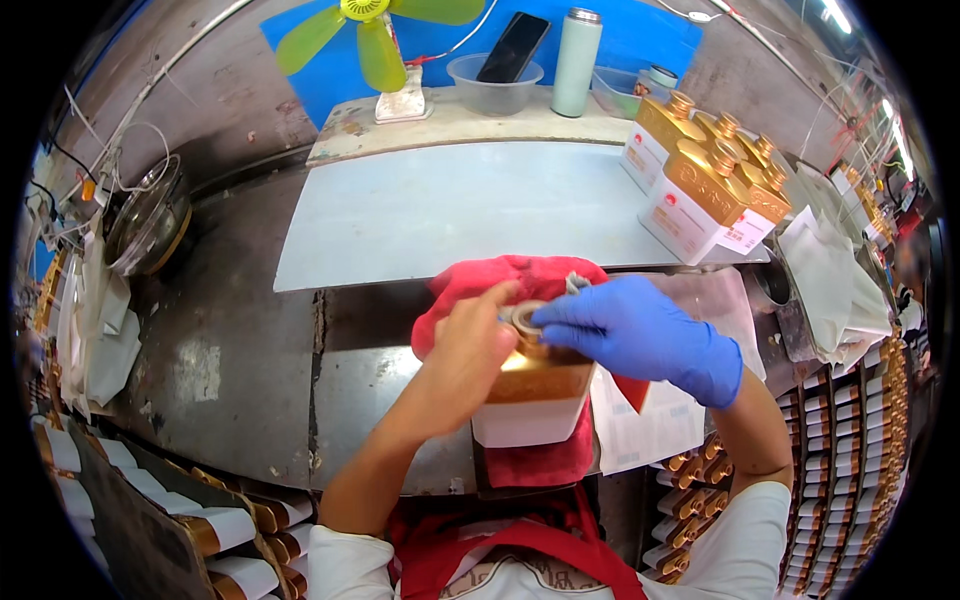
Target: The person applies labels to gold and white bottles using a red cloth to hold the bottle steady. They peel labels from a sheet, align them on the bottle, and smooth them down with a tool. The person handles multiple bottles sequentially, placing finished ones on a nearby surface.
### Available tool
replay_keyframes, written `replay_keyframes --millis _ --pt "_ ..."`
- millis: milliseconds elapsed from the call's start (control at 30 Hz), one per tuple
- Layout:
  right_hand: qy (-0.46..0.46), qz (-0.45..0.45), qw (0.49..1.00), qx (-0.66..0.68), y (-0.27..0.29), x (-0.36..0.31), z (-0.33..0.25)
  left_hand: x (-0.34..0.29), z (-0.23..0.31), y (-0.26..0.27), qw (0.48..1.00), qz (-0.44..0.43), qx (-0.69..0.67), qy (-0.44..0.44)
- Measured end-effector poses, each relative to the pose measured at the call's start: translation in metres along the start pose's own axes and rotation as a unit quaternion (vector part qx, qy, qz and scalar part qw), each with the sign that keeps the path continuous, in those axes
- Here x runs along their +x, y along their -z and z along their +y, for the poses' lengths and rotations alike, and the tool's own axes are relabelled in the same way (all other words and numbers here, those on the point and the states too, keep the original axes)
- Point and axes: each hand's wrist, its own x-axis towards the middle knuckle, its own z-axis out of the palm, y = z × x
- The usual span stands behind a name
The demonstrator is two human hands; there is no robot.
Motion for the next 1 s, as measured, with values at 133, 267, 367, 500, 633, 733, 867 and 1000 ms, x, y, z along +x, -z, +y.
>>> replay_keyframes --millis 133,267,367,500,633,733,867,1000 --pt "-0.066 0.103 0.992 0.032 0.002 0.001 0.0 -0.011 -0.025 -0.005 0.988 0.148 0.042 0.009" --pt "-0.127 0.147 0.974 0.12 -0.016 -0.042 0.011 -0.044 -0.049 -0.018 0.963 0.167 0.181 -0.111" --pt "-0.165 0.193 0.951 0.174 -0.057 -0.078 0.024 -0.067 -0.05 -0.033 0.961 0.096 0.231 -0.117" --pt "-0.286 0.267 0.852 0.347 -0.11 -0.124 0.031 -0.083 -0.07 -0.057 0.974 0.101 0.191 -0.062" --pt "-0.346 0.261 0.82 0.374 -0.135 -0.133 0.016 -0.08 -0.082 -0.067 0.959 0.111 0.259 -0.03" --pt "-0.352 0.201 0.867 0.289 -0.132 -0.144 0.018 -0.081 -0.081 -0.068 0.964 0.117 0.24 -0.017" --pt "-0.396 0.304 0.793 0.349 -0.108 -0.179 0.036 -0.081 -0.072 -0.072 0.963 0.142 0.23 0.009" --pt "-0.466 0.452 0.731 0.209 -0.098 -0.246 0.078 -0.079 -0.068 -0.077 0.969 0.145 0.199 0.019"
